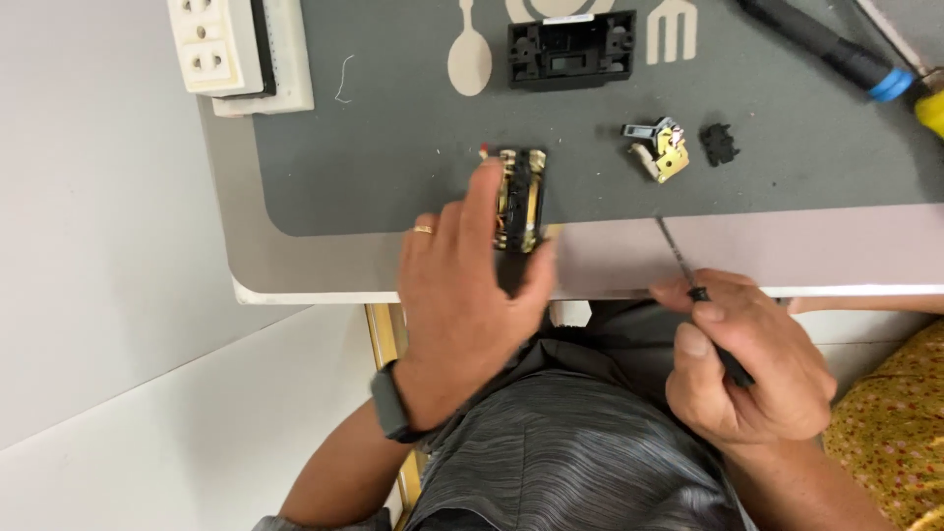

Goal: Assembling or repairing a small electrical component using a screwdriver to manipulate internal parts and screws.

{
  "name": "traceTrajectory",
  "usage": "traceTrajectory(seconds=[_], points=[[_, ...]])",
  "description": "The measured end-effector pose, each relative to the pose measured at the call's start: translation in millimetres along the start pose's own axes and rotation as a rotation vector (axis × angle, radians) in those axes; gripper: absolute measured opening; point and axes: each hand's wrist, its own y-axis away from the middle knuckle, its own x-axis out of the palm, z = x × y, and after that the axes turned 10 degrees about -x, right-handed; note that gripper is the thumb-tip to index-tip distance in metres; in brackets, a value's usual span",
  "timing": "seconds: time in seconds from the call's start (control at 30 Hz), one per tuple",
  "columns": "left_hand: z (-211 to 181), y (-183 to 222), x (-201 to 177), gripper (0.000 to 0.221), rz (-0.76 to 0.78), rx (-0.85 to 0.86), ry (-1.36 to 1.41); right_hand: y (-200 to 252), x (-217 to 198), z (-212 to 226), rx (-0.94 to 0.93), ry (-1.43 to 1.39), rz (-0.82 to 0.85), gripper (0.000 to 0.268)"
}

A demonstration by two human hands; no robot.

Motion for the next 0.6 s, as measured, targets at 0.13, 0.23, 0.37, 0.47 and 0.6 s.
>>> traceTrajectory(seconds=[0.13,0.23,0.37,0.47,0.6], points=[[26,-4,-8,0.069,0.044,0.065,0.094,5,-2,1,0.102,-0.025,0.028,0.014],[40,-8,-24,0.065,0.096,0.152,0.189,2,2,2,0.154,-0.054,-0.006,0.018],[59,-17,-31,0.060,0.190,0.232,0.232,-10,6,6,0.141,-0.048,0.084,0.018],[59,-22,-34,0.057,0.221,0.277,0.263,-18,10,10,0.192,-0.037,0.109,0.020],[59,-25,-31,0.058,0.227,0.297,0.291,-31,13,13,0.218,-0.048,0.174,0.019]])
